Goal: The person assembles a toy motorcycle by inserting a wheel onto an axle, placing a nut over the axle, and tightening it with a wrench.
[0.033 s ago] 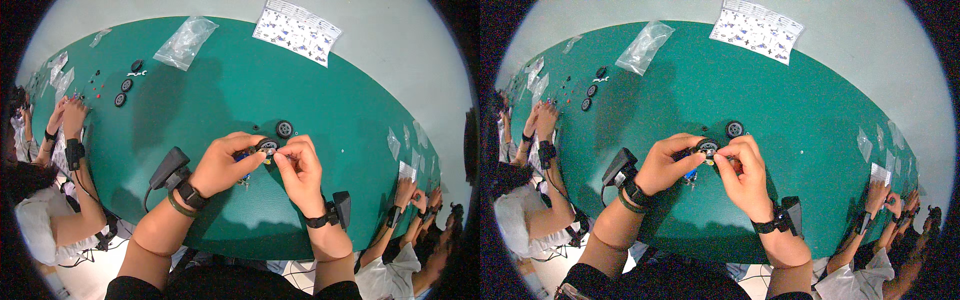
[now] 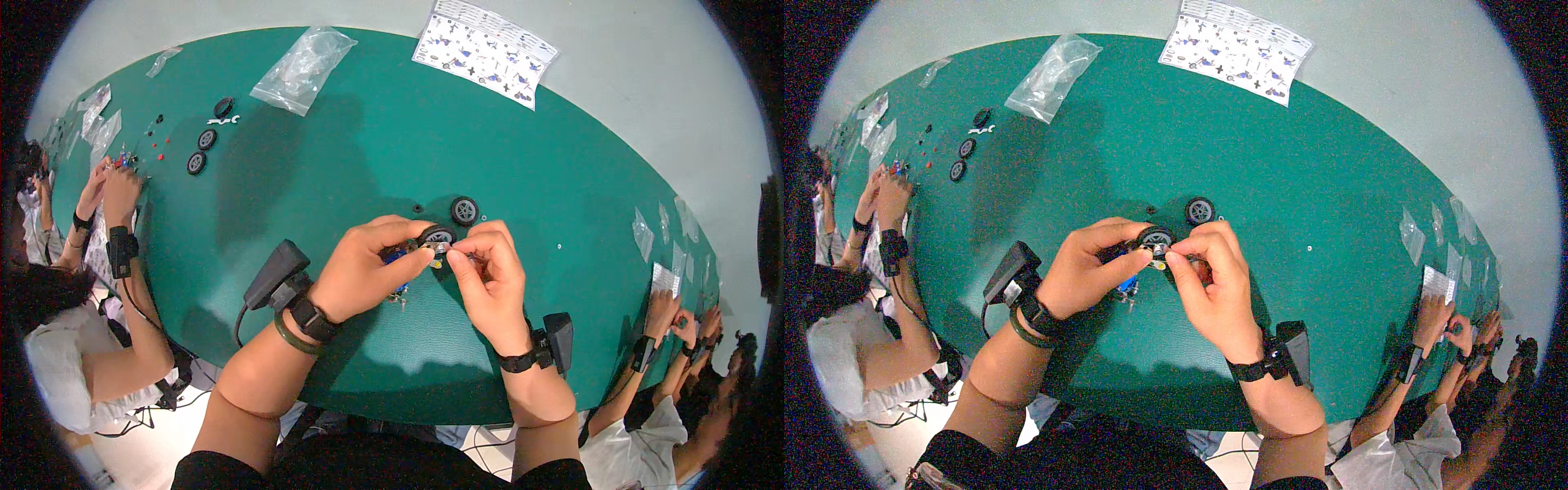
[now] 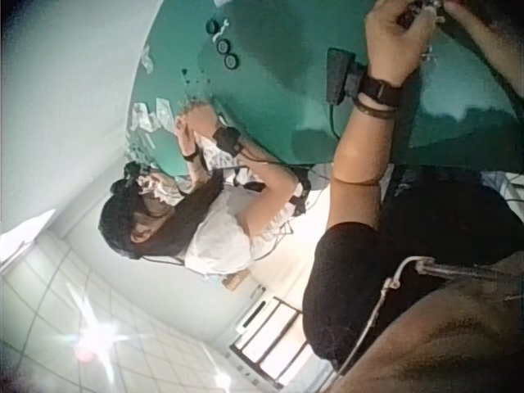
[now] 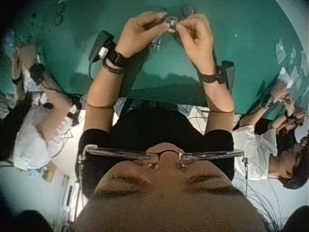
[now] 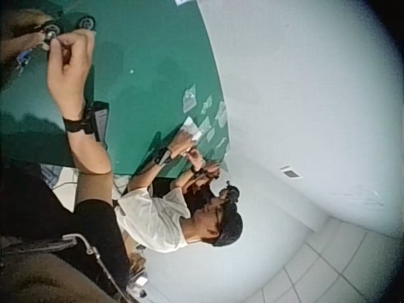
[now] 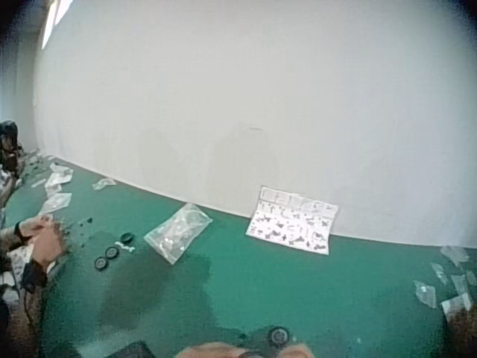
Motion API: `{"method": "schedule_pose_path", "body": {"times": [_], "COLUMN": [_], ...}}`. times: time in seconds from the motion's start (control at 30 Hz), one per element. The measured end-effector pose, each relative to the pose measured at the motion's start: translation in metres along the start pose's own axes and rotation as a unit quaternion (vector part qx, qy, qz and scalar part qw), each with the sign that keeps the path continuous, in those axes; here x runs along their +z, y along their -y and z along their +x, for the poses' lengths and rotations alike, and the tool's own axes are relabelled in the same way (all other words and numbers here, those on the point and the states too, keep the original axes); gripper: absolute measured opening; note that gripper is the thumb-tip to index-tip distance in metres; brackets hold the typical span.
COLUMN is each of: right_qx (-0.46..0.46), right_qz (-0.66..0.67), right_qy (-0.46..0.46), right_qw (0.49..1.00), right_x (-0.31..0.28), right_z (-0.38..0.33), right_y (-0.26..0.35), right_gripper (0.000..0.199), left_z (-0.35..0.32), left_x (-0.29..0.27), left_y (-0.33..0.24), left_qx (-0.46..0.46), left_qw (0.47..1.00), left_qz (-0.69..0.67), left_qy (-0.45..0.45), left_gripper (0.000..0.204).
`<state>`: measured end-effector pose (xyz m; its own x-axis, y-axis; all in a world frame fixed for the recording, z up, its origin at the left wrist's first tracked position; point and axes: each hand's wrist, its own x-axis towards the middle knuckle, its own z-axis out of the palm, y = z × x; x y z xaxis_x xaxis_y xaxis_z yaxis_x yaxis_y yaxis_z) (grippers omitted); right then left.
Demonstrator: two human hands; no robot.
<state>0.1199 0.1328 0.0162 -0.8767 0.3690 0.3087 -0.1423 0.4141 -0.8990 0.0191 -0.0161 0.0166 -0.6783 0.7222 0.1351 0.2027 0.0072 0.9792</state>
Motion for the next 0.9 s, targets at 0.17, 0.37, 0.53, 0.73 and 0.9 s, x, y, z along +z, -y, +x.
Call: {"method": "schedule_pose_path", "body": {"times": [0.17, 0.37, 0.53, 0.73, 0.9], "right_qx": [0.032, 0.092, 0.036, 0.150, 0.041], "right_qz": [0.086, 0.169, 0.071, 0.180, 0.025], "right_qy": [0.003, 0.016, 0.053, -0.016, -0.035], "right_qw": [0.996, 0.981, 0.995, 0.972, 0.998], "right_x": [0.010, 0.029, 0.029, 0.019, 0.005], "right_z": [-0.005, -0.021, -0.021, -0.008, 0.001], "right_y": [-0.003, 0.006, -0.006, -0.002, -0.012], "right_gripper": [0.016, 0.023, 0.019, 0.027, 0.006], "left_z": [0.001, 0.001, 0.001, 0.007, 0.011], "left_x": [0.000, 0.008, 0.009, 0.002, -0.001], "left_y": [0.001, 0.004, 0.010, 0.005, 0.008], "left_qx": [-0.042, -0.061, -0.037, -0.152, -0.187], "left_qw": [0.999, 0.990, 0.993, 0.974, 0.956], "left_qz": [-0.025, -0.119, -0.095, -0.157, -0.226], "left_qy": [-0.017, -0.048, -0.066, -0.060, -0.015], "left_gripper": [0.025, 0.027, 0.028, 0.026, 0.027]}}
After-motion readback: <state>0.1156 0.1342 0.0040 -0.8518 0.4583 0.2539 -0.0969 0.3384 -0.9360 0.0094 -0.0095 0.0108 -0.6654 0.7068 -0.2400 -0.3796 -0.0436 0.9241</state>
